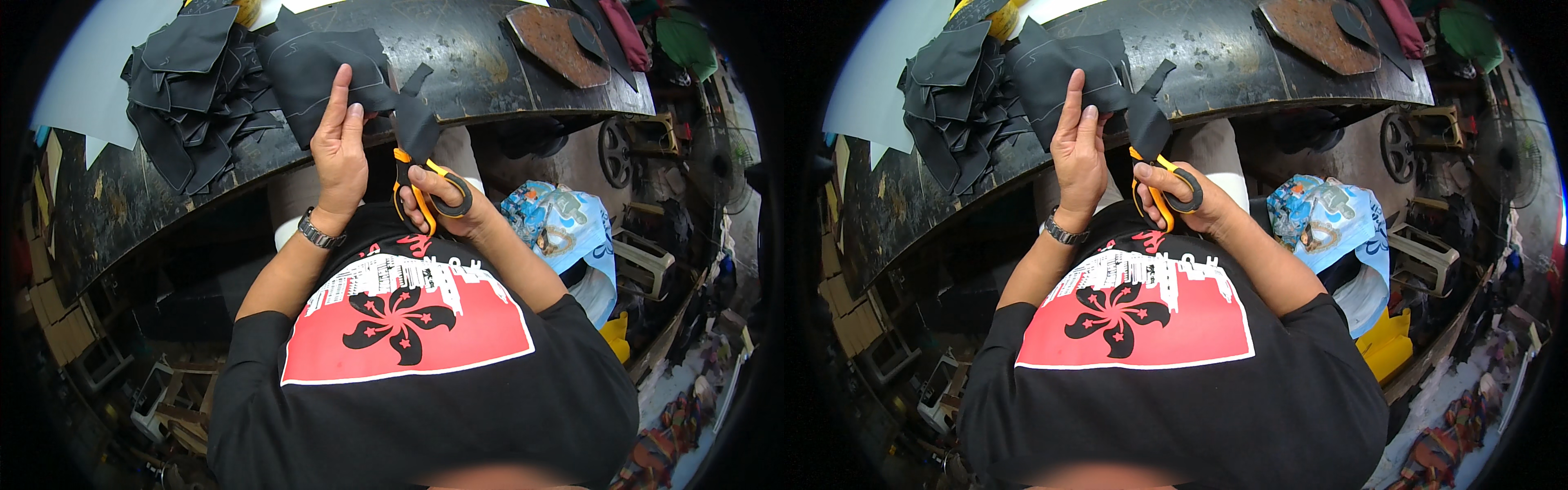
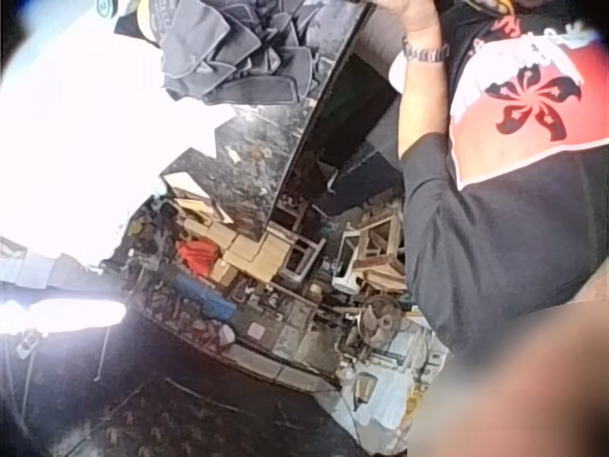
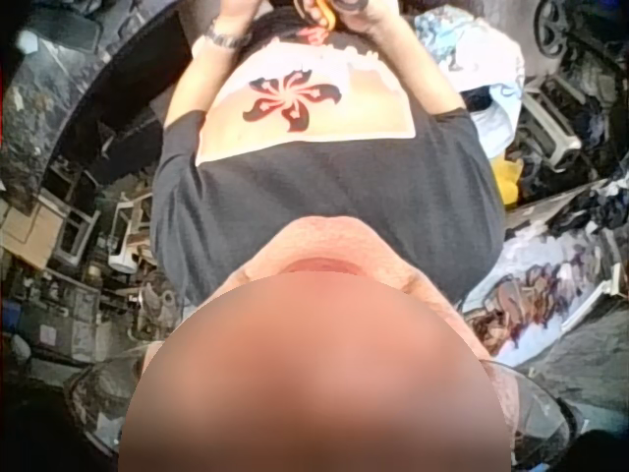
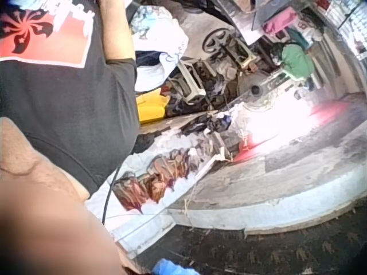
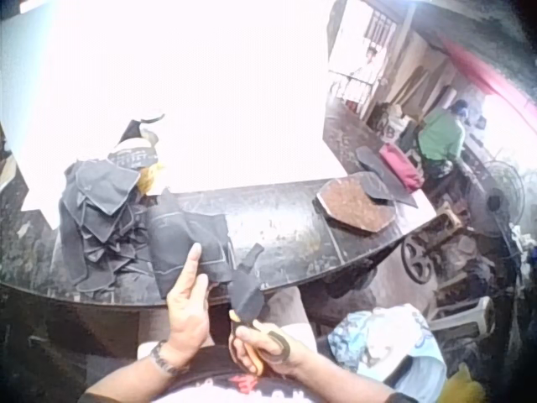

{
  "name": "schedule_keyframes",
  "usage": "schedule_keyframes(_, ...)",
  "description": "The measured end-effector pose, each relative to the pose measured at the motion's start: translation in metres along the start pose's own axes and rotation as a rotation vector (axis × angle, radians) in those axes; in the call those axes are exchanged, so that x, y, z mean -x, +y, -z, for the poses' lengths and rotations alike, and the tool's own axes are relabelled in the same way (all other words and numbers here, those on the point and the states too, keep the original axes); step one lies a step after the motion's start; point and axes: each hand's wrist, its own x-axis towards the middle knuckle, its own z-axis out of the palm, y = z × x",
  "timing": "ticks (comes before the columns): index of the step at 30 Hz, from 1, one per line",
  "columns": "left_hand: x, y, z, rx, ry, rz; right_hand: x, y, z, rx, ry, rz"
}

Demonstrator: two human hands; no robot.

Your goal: The person uses shears to cut black fabric pieces along marked outlines on a worktable. They repeatedly pick up fabric layers, align them, cut along the lines, and place the cut pieces into a growing stack on the left side of the table.

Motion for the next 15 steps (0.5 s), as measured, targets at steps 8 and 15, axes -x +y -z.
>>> schedule_keyframes(8, 0.009, 0.004, 0.009, 0.014, 0.019, 0.126, 0.002, -0.001, 0.008, 0.017, -0.041, -0.076)
schedule_keyframes(15, 0.015, 0.002, 0.014, 0.030, 0.019, 0.142, -0.004, 0.004, 0.000, 0.000, -0.049, 0.002)
